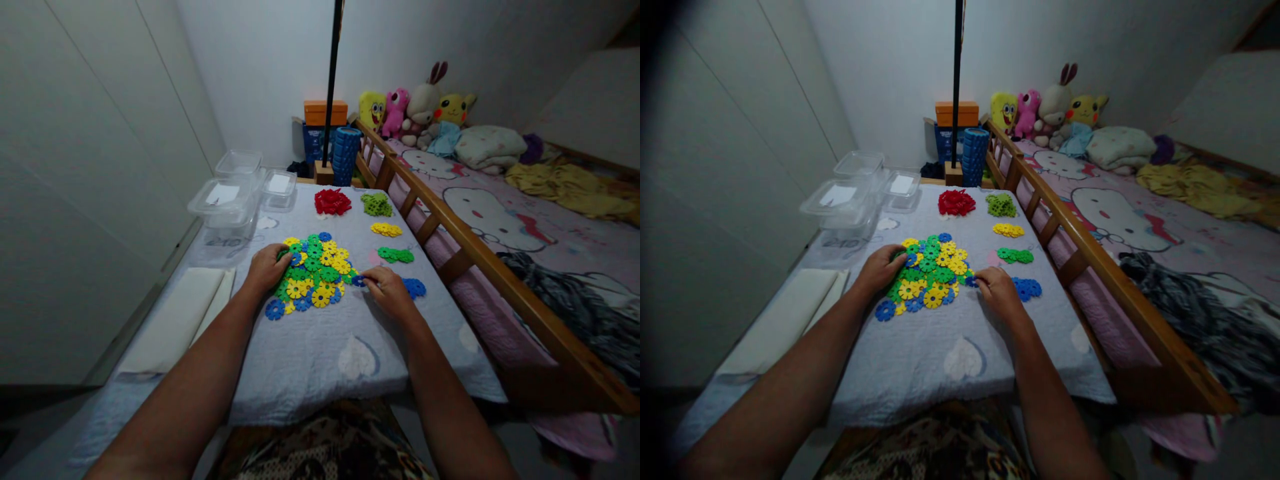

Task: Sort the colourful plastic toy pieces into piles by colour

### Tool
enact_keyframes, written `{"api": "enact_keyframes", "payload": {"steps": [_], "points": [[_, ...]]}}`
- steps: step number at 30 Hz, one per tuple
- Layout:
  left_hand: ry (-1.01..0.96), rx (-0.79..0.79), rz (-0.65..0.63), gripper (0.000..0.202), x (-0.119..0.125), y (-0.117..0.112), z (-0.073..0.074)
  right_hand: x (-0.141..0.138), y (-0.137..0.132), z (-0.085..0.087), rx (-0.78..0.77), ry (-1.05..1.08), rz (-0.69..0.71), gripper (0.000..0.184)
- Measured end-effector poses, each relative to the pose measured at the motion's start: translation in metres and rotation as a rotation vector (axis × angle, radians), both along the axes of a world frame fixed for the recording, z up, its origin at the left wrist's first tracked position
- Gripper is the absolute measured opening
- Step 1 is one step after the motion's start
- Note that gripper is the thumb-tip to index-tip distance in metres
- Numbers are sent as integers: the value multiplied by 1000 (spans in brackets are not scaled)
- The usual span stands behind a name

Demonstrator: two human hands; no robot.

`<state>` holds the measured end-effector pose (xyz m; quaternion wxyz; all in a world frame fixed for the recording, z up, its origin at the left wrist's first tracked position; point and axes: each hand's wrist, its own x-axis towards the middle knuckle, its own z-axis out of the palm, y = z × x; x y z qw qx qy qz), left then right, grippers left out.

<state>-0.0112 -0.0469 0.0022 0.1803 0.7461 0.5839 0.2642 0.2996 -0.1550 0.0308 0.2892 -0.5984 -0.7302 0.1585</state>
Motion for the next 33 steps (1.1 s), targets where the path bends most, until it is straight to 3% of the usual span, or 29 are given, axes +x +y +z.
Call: {"api": "enact_keyframes", "payload": {"steps": [4,9,15,21,26,33], "points": [[7,-3,-8,46,0,1,-1,36,-6,8,-29,145,-166,22],[15,-2,3,46,0,1,0,70,-17,12,-100,181,-250,22],[13,-3,10,46,0,1,-1,73,-17,4,-48,17,-221,19],[-15,15,23,49,0,2,-4,77,-11,-11,29,-220,-290,19],[-25,28,14,48,1,2,-4,63,0,-6,56,-266,-247,20],[9,14,0,45,2,1,-3,-2,24,6,8,-281,12,25]]}}
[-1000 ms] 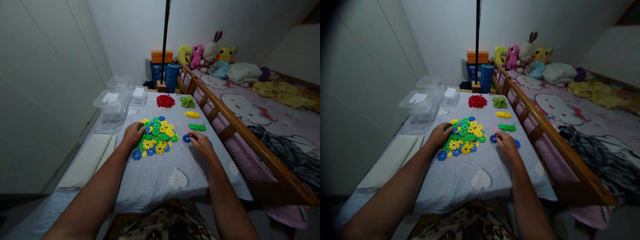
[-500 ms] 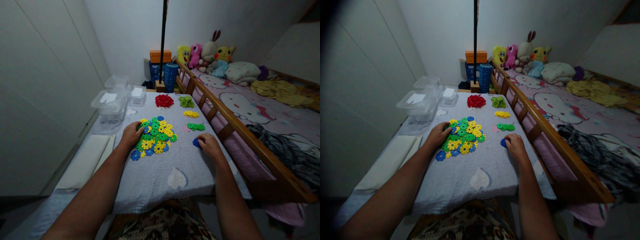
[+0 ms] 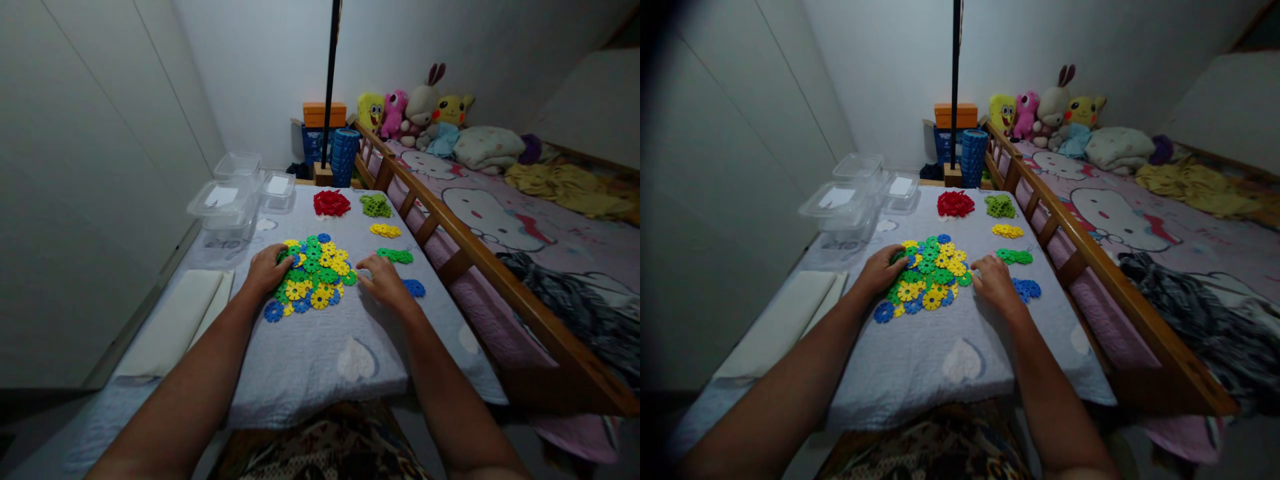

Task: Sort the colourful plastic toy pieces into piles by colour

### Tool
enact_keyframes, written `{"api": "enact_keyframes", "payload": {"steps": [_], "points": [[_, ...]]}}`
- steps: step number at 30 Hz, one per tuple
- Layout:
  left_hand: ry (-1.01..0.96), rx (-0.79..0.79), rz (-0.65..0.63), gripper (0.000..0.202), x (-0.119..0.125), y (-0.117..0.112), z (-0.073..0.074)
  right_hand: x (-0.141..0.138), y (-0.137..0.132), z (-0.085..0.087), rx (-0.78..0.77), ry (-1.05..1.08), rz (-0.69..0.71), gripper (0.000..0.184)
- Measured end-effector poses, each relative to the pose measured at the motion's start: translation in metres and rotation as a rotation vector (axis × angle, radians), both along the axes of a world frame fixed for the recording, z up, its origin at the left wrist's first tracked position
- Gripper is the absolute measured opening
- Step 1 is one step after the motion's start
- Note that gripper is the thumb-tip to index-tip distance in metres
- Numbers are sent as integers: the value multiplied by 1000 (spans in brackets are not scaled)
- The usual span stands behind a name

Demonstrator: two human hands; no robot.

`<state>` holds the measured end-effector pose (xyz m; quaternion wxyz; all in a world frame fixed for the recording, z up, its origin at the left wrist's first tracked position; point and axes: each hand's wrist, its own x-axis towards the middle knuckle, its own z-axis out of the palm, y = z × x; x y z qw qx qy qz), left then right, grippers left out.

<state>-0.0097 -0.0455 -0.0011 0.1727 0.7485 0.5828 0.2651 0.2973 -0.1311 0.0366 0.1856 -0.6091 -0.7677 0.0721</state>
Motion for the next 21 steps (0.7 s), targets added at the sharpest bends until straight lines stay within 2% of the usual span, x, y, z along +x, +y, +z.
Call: {"api": "enact_keyframes", "payload": {"steps": [4,7,12,17,21], "points": [[24,-2,-16,46,0,0,0,-26,5,-9,21,-8,11,37],[32,1,-16,47,0,-1,1,-34,6,-17,26,0,-11,34],[39,13,-21,45,0,-1,1,-34,6,-23,13,12,-3,20],[46,8,-24,46,-1,0,1,-33,5,-24,63,30,-16,16],[64,2,-30,48,0,-1,1,-26,12,-21,91,6,-46,21]]}}
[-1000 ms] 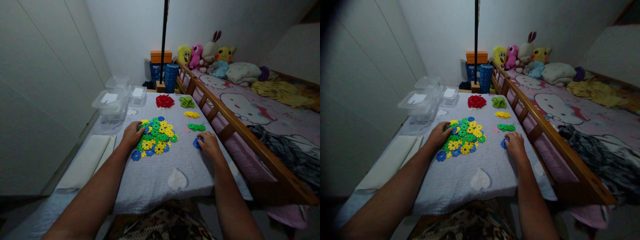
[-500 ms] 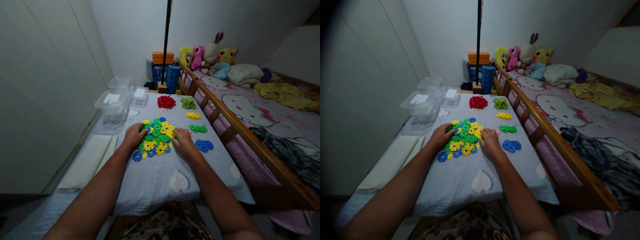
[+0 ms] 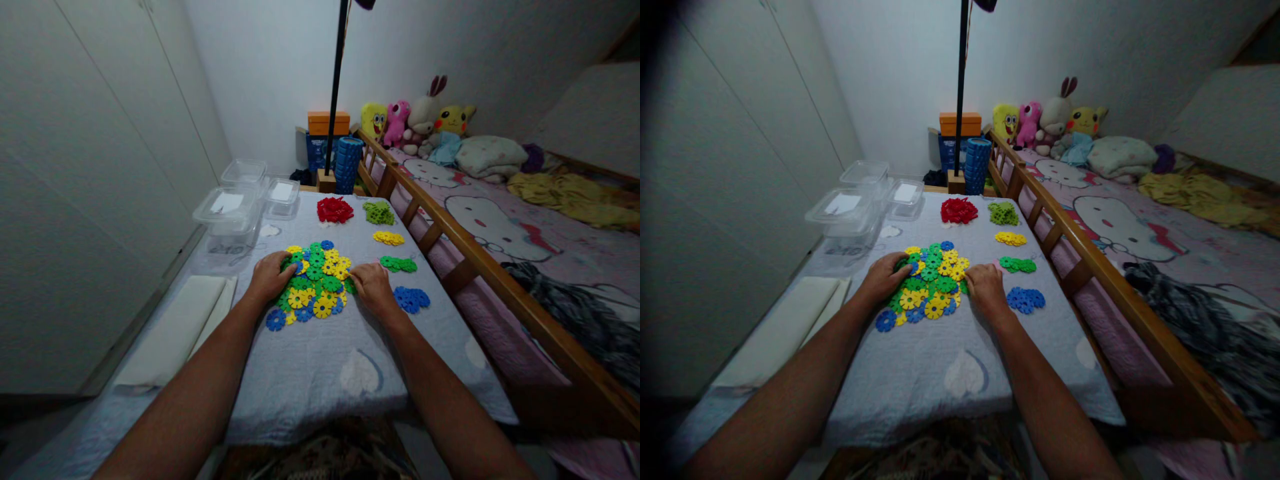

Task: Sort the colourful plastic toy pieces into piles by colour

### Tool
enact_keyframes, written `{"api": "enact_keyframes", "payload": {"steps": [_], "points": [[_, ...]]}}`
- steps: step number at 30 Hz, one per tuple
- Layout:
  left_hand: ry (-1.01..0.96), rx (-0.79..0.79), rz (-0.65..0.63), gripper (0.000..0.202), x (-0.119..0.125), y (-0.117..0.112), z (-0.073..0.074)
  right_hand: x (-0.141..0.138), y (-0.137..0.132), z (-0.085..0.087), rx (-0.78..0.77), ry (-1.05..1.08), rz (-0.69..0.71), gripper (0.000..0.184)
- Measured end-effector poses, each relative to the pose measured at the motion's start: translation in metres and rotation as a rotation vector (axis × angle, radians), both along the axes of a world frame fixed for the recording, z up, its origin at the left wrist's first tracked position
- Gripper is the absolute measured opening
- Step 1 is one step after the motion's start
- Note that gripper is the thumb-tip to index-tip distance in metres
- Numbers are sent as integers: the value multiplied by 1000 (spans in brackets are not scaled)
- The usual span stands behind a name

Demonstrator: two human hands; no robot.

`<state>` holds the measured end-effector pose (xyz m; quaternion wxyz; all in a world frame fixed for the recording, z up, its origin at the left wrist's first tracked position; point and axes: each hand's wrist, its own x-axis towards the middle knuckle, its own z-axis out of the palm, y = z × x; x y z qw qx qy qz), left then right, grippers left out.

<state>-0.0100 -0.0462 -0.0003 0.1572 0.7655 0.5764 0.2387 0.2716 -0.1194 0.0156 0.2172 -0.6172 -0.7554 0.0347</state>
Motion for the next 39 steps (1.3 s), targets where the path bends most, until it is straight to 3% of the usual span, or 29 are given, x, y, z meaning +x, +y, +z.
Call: {"api": "enact_keyframes", "payload": {"steps": [6,12,16,20,27,33,39], "points": [[0,3,0,48,0,0,0,41,38,15,-8,148,-35,24],[-3,14,8,47,0,0,-1,99,91,29,40,391,-313,17],[3,20,6,46,1,0,-2,122,116,29,44,491,-504,12],[-3,24,4,45,1,0,-3,129,133,20,21,523,-607,12],[-5,23,3,44,1,-1,-2,131,149,2,-6,400,-686,11],[-3,10,10,44,2,-2,2,133,150,1,-20,334,-689,12],[5,5,15,42,2,-3,3,126,144,3,41,466,-635,14]]}}
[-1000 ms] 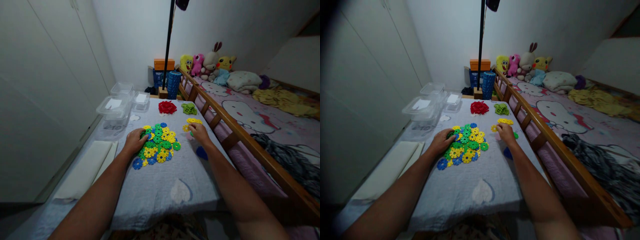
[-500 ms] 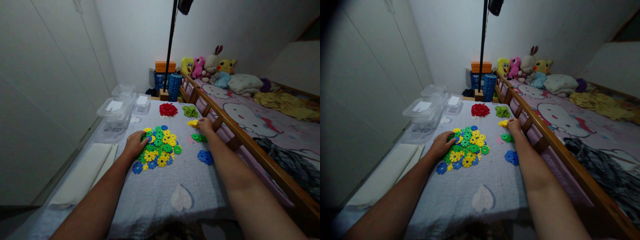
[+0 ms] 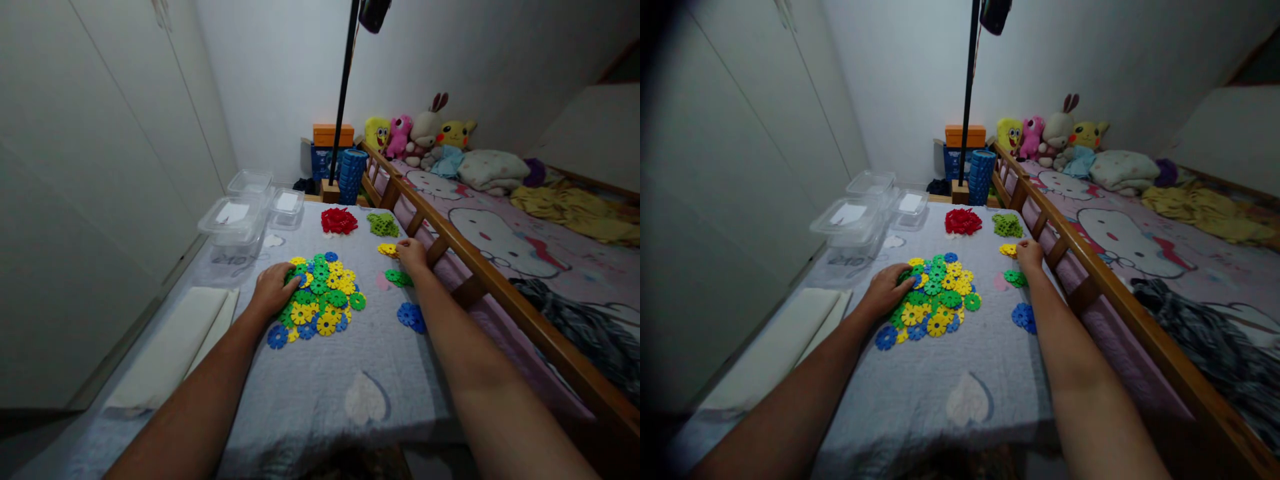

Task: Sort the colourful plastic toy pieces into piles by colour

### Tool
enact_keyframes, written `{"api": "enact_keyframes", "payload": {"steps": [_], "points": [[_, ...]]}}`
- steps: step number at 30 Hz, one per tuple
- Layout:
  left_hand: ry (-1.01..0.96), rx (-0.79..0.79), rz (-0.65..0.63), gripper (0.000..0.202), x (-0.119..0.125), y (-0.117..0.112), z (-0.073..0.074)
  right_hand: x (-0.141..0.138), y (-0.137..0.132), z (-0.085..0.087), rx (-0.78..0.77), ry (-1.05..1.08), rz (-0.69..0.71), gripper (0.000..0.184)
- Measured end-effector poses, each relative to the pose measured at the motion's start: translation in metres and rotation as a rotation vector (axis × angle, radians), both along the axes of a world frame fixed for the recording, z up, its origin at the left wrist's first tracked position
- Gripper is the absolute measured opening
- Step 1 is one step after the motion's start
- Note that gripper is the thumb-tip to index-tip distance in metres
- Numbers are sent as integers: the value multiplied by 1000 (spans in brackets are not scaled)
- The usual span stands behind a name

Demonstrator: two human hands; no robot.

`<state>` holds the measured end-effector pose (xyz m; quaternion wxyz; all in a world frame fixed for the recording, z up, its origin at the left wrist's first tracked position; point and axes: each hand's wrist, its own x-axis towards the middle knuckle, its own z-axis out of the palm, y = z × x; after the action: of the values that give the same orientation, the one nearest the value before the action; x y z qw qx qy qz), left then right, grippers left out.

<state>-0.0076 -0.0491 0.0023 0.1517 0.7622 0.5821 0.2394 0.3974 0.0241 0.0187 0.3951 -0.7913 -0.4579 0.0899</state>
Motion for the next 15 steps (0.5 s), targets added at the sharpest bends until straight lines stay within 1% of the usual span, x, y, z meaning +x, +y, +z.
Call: {"api": "enact_keyframes", "payload": {"steps": [3,5,6,8,10,12,15], "points": [[-5,4,-7,42,0,0,-1,-19,-13,1,74,75,132,16],[-10,4,-14,43,0,1,-2,-39,-25,1,97,126,271,16],[-12,5,-17,43,0,1,-2,-50,-32,1,86,138,348,16],[-16,10,-15,43,-1,1,-2,-73,-47,0,13,132,546,17],[-23,16,-13,42,-1,2,-3,-94,-60,-1,-63,54,684,17],[-36,24,-13,41,-1,2,-4,-110,-69,-3,-99,-93,715,19],[-51,32,-4,41,-2,3,-4,-125,-74,-6,-138,-314,651,27]]}}
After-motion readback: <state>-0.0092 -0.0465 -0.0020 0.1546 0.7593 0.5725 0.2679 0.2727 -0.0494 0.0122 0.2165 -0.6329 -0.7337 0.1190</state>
